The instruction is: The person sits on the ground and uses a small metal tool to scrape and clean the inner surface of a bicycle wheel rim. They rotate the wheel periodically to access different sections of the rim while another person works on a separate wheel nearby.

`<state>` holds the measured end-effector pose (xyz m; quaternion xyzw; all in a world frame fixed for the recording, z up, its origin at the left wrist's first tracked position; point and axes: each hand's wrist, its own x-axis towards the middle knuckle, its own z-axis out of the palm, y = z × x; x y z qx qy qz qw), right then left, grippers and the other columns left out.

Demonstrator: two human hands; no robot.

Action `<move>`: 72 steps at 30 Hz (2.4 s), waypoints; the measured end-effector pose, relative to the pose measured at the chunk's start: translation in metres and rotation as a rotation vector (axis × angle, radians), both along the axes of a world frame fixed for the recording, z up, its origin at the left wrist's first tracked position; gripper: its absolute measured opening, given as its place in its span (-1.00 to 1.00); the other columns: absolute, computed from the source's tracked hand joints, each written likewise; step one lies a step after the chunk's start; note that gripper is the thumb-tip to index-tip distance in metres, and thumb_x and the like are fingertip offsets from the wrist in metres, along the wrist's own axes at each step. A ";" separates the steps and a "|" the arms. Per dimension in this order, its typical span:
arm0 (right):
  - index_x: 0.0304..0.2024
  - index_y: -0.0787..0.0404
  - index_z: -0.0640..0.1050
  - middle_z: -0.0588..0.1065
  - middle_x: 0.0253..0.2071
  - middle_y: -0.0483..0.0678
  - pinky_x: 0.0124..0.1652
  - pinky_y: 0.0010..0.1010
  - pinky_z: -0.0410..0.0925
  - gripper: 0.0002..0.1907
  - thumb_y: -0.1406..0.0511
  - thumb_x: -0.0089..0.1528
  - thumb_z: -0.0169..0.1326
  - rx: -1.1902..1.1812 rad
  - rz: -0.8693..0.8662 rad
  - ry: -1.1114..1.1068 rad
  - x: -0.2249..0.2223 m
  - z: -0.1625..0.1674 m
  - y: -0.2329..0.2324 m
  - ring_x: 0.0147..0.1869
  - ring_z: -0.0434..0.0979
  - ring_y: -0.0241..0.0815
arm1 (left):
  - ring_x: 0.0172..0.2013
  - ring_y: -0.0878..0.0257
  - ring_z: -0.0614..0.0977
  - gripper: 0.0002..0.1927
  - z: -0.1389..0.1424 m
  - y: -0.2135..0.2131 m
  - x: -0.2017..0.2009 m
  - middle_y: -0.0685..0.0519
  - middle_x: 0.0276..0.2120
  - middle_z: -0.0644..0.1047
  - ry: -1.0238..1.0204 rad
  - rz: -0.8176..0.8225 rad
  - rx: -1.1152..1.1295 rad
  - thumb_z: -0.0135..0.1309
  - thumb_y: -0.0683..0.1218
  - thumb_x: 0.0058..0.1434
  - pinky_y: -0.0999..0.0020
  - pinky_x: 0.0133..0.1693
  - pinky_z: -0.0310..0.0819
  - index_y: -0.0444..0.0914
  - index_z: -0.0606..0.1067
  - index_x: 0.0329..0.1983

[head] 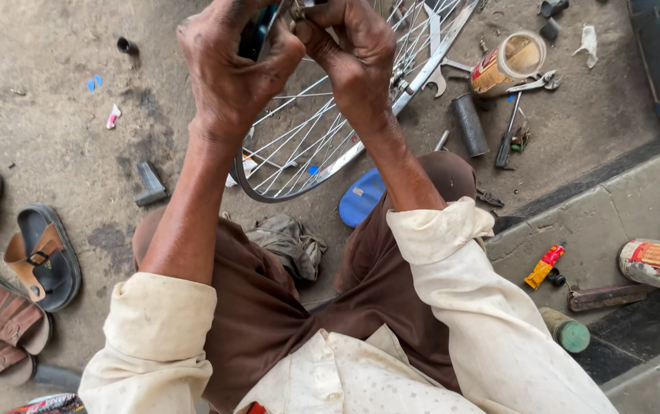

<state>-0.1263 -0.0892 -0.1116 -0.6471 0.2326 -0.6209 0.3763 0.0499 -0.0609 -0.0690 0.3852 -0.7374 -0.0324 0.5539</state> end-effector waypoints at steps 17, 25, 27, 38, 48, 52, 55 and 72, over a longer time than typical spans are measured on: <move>-0.32 0.21 0.54 0.54 -0.25 -0.13 -0.17 -0.44 0.53 -0.86 0.50 0.22 0.24 -0.259 -0.411 0.203 -0.024 0.009 -0.020 -0.16 0.60 -0.31 | -0.34 0.25 0.67 -0.75 0.021 -0.007 -0.038 -0.06 -0.21 0.59 0.005 -0.060 0.045 0.17 -0.25 0.37 0.32 -0.22 0.62 -0.24 0.51 0.10; -0.32 0.26 0.69 0.56 -0.53 -0.02 -0.56 -0.48 0.20 -0.81 0.49 0.33 0.10 0.237 -0.575 0.117 -0.075 0.008 -0.034 -0.60 0.25 -0.23 | -0.25 0.14 0.69 -0.17 -0.018 0.018 -0.049 -0.20 0.15 0.51 -0.308 0.050 0.132 0.13 -0.25 0.34 0.21 -0.23 0.65 0.06 0.07 0.58; -0.27 0.26 0.68 0.63 -0.41 -0.01 -0.39 -0.50 0.37 -0.90 0.47 0.33 0.17 0.019 -0.470 -0.010 -0.077 0.008 -0.033 -0.42 0.50 -0.27 | -0.27 0.17 0.66 -0.17 -0.024 0.015 -0.051 -0.11 0.00 0.53 -0.288 0.023 0.135 0.12 -0.27 0.39 0.22 -0.23 0.64 0.11 0.07 0.60; -0.36 0.25 0.61 0.62 -0.39 -0.01 -0.33 -0.49 0.45 -0.87 0.44 0.32 0.18 0.050 -0.509 -0.083 -0.096 0.021 -0.038 -0.38 0.55 -0.32 | -0.38 0.14 0.59 -0.21 0.011 0.006 -0.057 0.00 -0.35 0.52 -0.252 -0.009 0.173 0.16 -0.25 0.33 0.09 -0.21 0.55 0.03 0.15 0.55; -0.18 0.33 0.58 0.60 -0.12 -0.04 -0.09 -0.52 0.49 -0.88 0.54 0.28 0.24 0.182 -0.139 -0.025 -0.059 0.011 -0.005 -0.13 0.56 -0.37 | -0.24 -0.06 0.64 -0.07 0.004 -0.007 -0.054 -0.08 -0.25 0.58 -0.251 0.062 0.102 0.28 -0.05 0.21 0.01 -0.17 0.57 0.04 0.10 0.60; -0.13 0.35 0.58 0.61 -0.15 0.00 -0.08 -0.50 0.52 -0.86 0.57 0.27 0.15 0.208 -0.245 0.029 -0.053 0.023 -0.001 -0.16 0.60 -0.32 | -0.34 0.03 0.63 -0.12 -0.002 -0.008 -0.054 -0.06 -0.36 0.55 -0.304 0.080 0.282 0.22 0.00 0.28 0.06 -0.23 0.60 0.10 0.04 0.58; -0.07 0.40 0.59 0.59 -0.16 0.05 0.00 -0.42 0.50 -0.82 0.62 0.30 0.13 0.191 -0.073 -0.196 -0.048 0.032 0.000 -0.11 0.59 -0.24 | -0.35 0.07 0.62 -0.14 0.001 -0.001 -0.051 -0.03 -0.38 0.54 -0.251 0.042 0.248 0.19 0.03 0.35 0.08 -0.21 0.59 0.13 -0.01 0.59; 0.25 0.44 0.52 0.48 0.24 0.28 -0.04 -0.41 0.38 -0.61 0.33 0.42 0.15 0.425 0.616 -0.388 -0.047 0.046 0.006 -0.05 0.51 -0.18 | -0.31 0.01 0.61 -0.11 -0.003 0.029 -0.024 -0.03 -0.35 0.52 -0.195 -0.058 0.222 0.17 -0.07 0.22 0.03 -0.20 0.54 0.14 0.06 0.57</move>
